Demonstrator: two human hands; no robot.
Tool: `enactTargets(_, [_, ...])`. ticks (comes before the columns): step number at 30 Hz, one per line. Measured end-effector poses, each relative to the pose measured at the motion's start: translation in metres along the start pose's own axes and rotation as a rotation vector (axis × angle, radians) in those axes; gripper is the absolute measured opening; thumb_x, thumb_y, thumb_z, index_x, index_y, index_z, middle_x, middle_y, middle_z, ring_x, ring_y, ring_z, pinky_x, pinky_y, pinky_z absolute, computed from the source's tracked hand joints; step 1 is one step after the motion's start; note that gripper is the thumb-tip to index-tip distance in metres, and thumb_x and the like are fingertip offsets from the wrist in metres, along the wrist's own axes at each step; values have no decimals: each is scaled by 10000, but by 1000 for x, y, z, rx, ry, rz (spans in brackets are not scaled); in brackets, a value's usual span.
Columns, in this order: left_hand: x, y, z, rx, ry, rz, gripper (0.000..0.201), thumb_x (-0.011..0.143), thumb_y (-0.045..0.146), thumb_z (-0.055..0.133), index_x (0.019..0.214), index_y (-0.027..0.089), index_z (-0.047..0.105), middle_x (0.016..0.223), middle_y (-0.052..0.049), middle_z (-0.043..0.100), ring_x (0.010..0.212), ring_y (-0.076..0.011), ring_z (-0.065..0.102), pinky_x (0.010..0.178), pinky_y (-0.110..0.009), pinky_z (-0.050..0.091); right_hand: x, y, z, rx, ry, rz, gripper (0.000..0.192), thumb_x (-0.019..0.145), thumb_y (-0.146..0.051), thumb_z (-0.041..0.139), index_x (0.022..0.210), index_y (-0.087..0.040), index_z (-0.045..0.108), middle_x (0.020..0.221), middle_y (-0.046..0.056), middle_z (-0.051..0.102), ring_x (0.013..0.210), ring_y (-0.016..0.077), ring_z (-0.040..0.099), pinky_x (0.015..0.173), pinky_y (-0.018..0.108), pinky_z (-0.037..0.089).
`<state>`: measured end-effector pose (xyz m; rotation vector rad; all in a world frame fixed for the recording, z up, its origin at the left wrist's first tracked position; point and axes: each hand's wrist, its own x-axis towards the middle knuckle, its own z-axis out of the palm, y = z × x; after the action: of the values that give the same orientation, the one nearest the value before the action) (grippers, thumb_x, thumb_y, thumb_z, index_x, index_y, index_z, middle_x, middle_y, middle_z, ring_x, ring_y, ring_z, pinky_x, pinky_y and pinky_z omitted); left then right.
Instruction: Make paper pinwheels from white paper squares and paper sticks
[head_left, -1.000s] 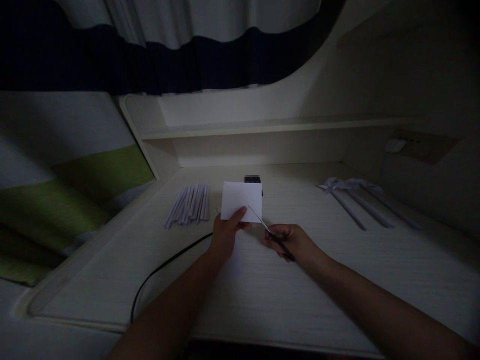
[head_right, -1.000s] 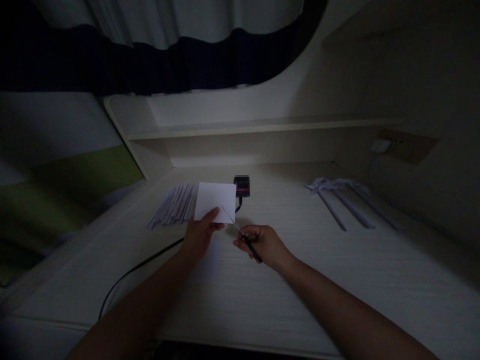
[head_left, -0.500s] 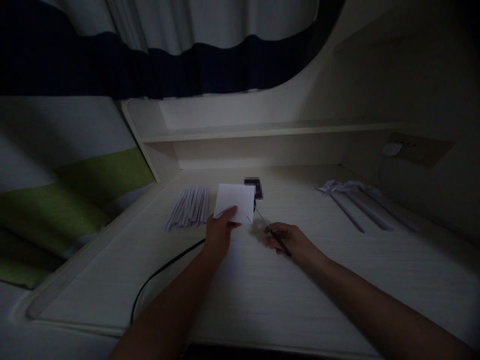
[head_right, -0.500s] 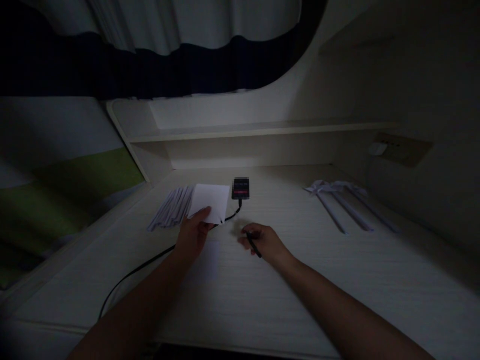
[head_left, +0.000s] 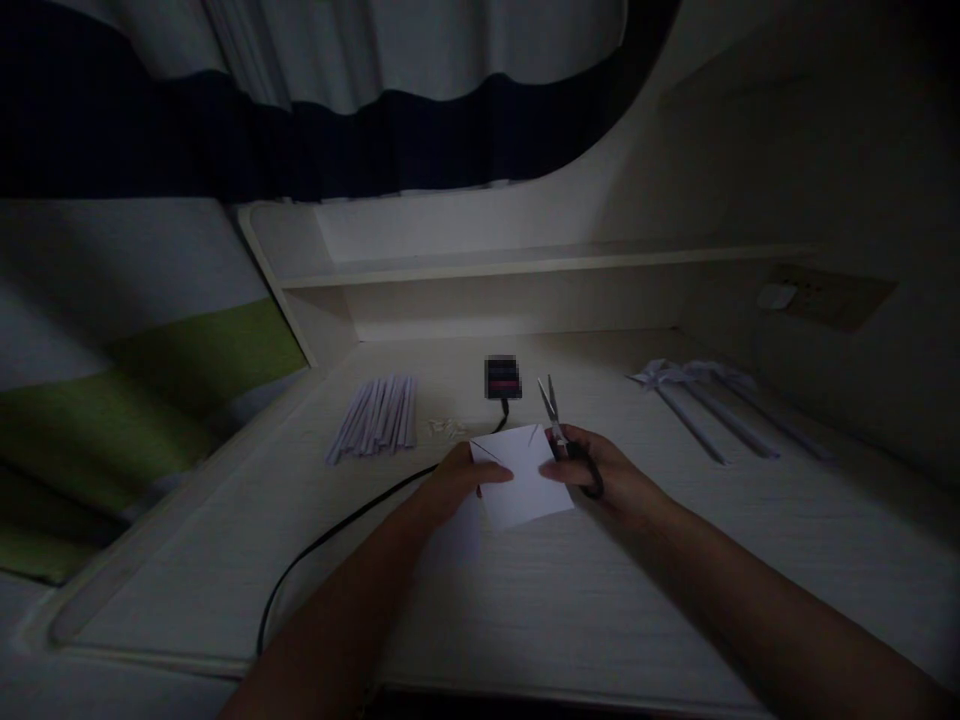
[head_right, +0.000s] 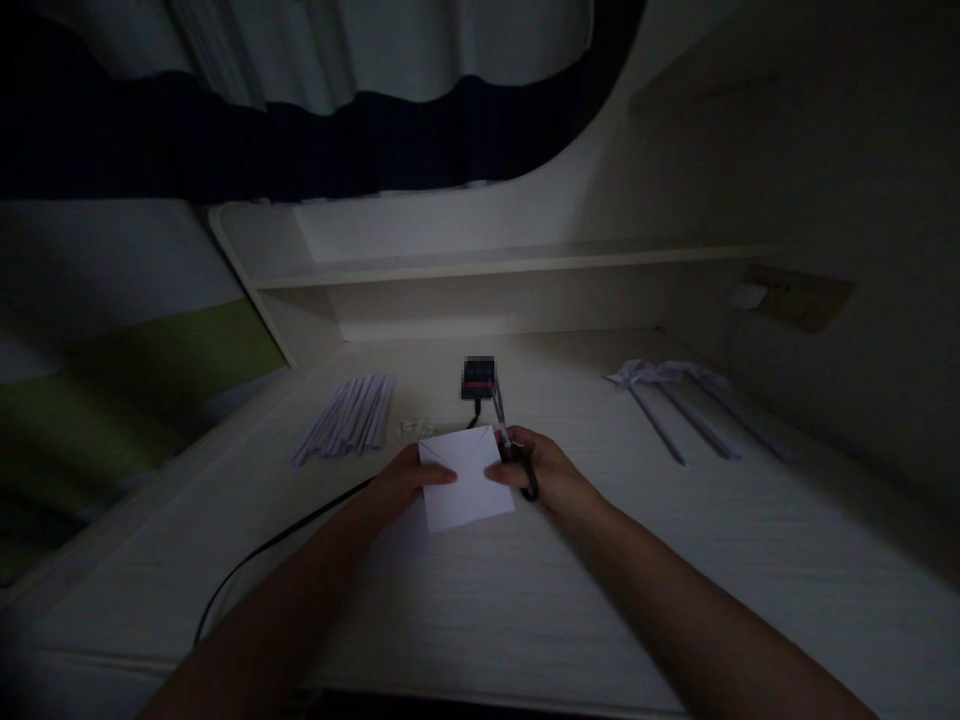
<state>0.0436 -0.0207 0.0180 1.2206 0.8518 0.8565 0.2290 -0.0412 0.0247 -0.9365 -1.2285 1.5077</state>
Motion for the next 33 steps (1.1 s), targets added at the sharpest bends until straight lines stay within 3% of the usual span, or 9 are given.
enactTargets(6, [8,-4,4,-265,43,64,358,646,421,573,858,134,603,792,-82,620,676,-155,566,596,-261,424,4,6,2,71,247,-139,367,494,-204,734,816,-187,558,796,14,607,688,141,553,676,278,442])
enactTargets(9, [12,-14,8,-291,-21,75,383,580,425,638,844,154,581,738,-52,603,594,-128,546,549,-254,419,4,5,3,98,340,-228,347,522,-215,724,828,-189,562,812,5,602,694,134,546,660,265,435])
enactTargets(12, [11,-21,16,-166,-81,67,333,560,347,680,796,136,580,702,-42,592,585,-115,542,566,-252,424,3,6,4,90,384,-255,315,543,-229,716,814,-186,561,755,-10,590,642,114,528,602,237,417])
enactTargets(20, [3,-14,25,-28,30,101,254,609,309,640,772,117,604,617,-24,593,492,-99,527,522,-239,435,2,13,5,-17,339,-229,302,552,-264,714,794,-189,550,645,-37,576,561,92,514,548,216,386])
enactTargets(25, [5,-8,19,97,195,117,254,611,347,626,543,102,613,513,-49,592,489,-109,524,541,-239,434,3,10,7,-65,295,-228,365,561,-352,690,838,-203,506,632,-21,578,598,136,568,607,269,429])
enactTargets(28, [8,-6,13,47,332,164,275,605,363,632,541,96,616,512,-51,595,498,-114,531,553,-243,442,4,11,9,-159,217,-174,368,584,-380,659,854,-188,500,602,-23,558,563,127,553,580,272,426])
enactTargets(33, [13,-6,3,-94,454,232,246,568,339,666,598,98,625,549,-32,606,494,-98,532,553,-237,451,6,20,13,-316,34,-48,339,570,-368,652,806,-173,507,536,-54,500,466,89,475,473,241,386])
